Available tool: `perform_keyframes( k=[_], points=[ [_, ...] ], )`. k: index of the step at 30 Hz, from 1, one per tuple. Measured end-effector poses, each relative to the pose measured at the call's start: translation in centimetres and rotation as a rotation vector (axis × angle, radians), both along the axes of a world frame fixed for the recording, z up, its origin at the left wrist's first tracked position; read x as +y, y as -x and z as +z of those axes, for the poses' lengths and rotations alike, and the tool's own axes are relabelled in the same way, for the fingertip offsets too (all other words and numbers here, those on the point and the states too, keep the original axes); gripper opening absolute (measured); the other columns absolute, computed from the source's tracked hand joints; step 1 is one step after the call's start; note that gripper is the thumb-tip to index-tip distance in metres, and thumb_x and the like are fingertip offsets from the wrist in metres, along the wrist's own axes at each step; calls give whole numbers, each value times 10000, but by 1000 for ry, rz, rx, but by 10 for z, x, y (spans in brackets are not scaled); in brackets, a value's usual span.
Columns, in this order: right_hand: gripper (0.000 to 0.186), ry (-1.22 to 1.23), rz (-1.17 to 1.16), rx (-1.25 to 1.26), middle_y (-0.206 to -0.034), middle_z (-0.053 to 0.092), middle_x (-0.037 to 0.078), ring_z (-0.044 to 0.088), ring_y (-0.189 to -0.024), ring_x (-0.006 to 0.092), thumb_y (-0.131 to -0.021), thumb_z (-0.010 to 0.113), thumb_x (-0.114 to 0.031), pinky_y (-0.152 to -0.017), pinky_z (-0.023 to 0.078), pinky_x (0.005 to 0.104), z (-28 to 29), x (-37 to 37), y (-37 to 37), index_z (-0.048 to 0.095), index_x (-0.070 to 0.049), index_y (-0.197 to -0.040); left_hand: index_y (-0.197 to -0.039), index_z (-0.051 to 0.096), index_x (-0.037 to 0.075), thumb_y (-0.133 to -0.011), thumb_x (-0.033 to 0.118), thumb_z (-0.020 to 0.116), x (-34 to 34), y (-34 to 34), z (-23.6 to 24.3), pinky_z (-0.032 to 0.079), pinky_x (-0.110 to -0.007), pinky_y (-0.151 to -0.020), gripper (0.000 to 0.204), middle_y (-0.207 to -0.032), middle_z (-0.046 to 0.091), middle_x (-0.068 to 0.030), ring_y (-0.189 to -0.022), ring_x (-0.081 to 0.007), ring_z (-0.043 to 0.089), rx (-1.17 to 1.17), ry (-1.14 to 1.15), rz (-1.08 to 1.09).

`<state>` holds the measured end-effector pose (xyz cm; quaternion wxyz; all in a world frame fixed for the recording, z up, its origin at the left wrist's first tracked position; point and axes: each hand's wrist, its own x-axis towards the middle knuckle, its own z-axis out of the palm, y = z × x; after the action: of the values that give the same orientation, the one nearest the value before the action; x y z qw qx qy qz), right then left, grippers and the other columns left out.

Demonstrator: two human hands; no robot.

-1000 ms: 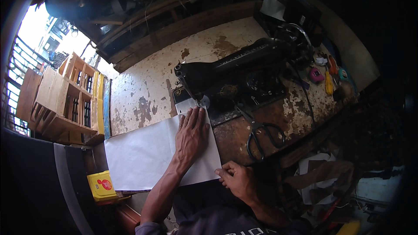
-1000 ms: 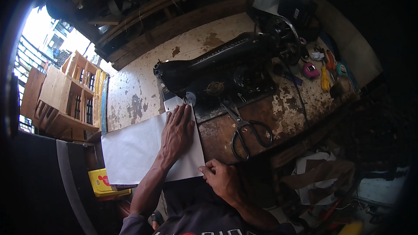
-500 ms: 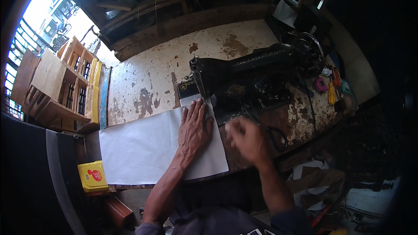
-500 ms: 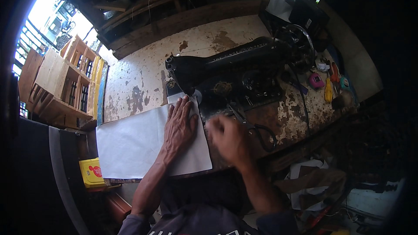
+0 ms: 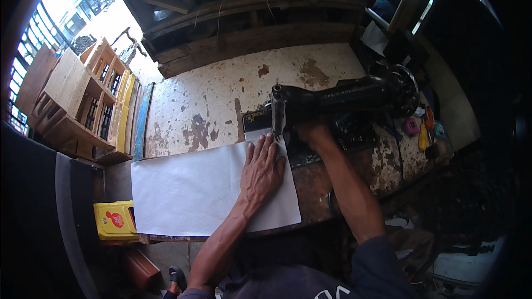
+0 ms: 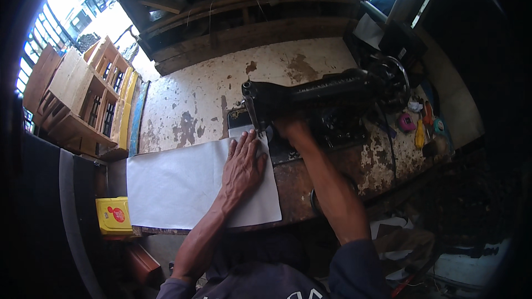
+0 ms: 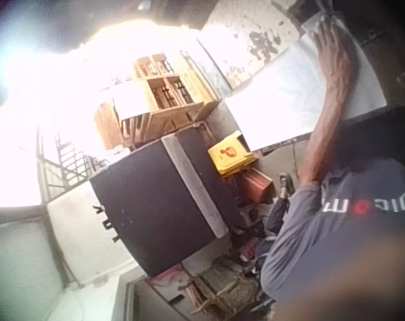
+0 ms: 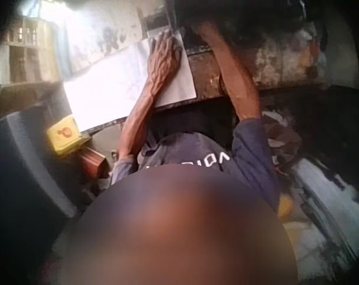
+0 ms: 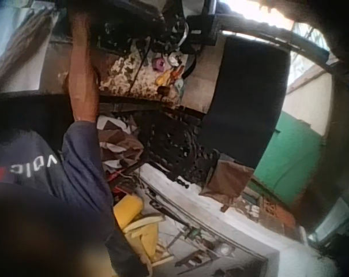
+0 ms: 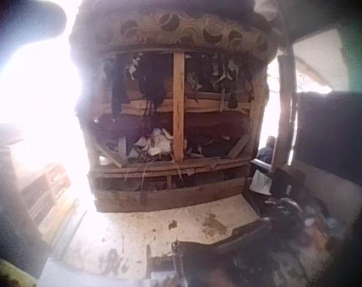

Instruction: The person cuts a long strip of white fabric with scissors on a worktable, trims edges, and folds the piece. They then place the cut fabric on a nearby chair and later return to the sewing machine to position the fabric for stitching.

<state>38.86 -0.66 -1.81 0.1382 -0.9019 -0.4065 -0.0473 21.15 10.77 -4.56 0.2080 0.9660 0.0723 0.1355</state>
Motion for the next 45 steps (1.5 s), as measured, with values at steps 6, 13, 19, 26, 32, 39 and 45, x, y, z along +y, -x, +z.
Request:
perform_keyframes(
  k=[6, 13, 19, 26, 32, 39, 45],
  points=[
    [281, -695, -210, 502, -873, 781, 66, 718, -809, 142, -987, 731, -333, -740, 555, 341, 132, -102, 42, 800, -63, -1025, -1415, 541, 8, -1021, 293, 580, 0, 0, -1, 272, -534, -1260, 487, -1620, 439, -196, -1523, -363, 387, 10, -45, -18],
    [511, -109, -722, -230, -1056, 737, 279, 707, -1068, 432, -1048, 522, -454, -927, 509, 497, 163, -171, -164, 749, -9, -1152, -1448, 538, 37, -1027, 316, 562, 2, 2, 1, 244, -528, -1274, 505, -1645, 406, -187, -1550, -353, 341, 30, -16, -32],
    [529, -437, -681, 116, -1112, 738, 280, 707, -1094, 414, -1054, 490, -432, -968, 494, 446, 140, -223, -132, 763, 14, -1130, -1406, 585, 46, -1005, 295, 589, 2, 2, 2, 278, -539, -1261, 472, -1615, 441, -203, -1519, -370, 391, 17, -34, -40],
    [519, -635, -745, 185, -1053, 745, 245, 719, -1053, 287, -1060, 510, -411, -948, 491, 406, 146, -214, -109, 715, 44, -1200, -1392, 592, 39, -1007, 278, 590, 2, 3, 1, 278, -545, -1260, 453, -1609, 448, -208, -1520, -373, 389, -42, -50, -51],
    [566, -606, -718, 185, -1095, 730, 289, 702, -1126, 395, -1039, 510, -460, -964, 480, 428, 135, -210, -127, 711, 55, -1159, -1390, 594, 37, -1011, 276, 581, 2, 3, 3, 286, -550, -1254, 449, -1606, 451, -213, -1514, -380, 396, -27, -35, -50],
    [461, -40, -723, -83, -1045, 766, 230, 741, -984, 362, -1032, 597, -387, -905, 509, 422, 174, -169, -136, 722, 30, -1182, -1388, 596, 38, -1009, 277, 578, 2, 4, 3, 281, -547, -1258, 448, -1607, 450, -211, -1515, -379, 394, -25, -37, -63],
    [133, -796, -145, 105, -894, 752, 111, 745, -852, 225, -1007, 669, -152, -787, 575, 388, 121, -95, 52, 730, -36, -992, -1381, 601, 36, -1009, 282, 571, 2, 3, 2, 298, -554, -1248, 447, -1595, 465, -214, -1504, -377, 413, -67, -49, -45]
  ],
)
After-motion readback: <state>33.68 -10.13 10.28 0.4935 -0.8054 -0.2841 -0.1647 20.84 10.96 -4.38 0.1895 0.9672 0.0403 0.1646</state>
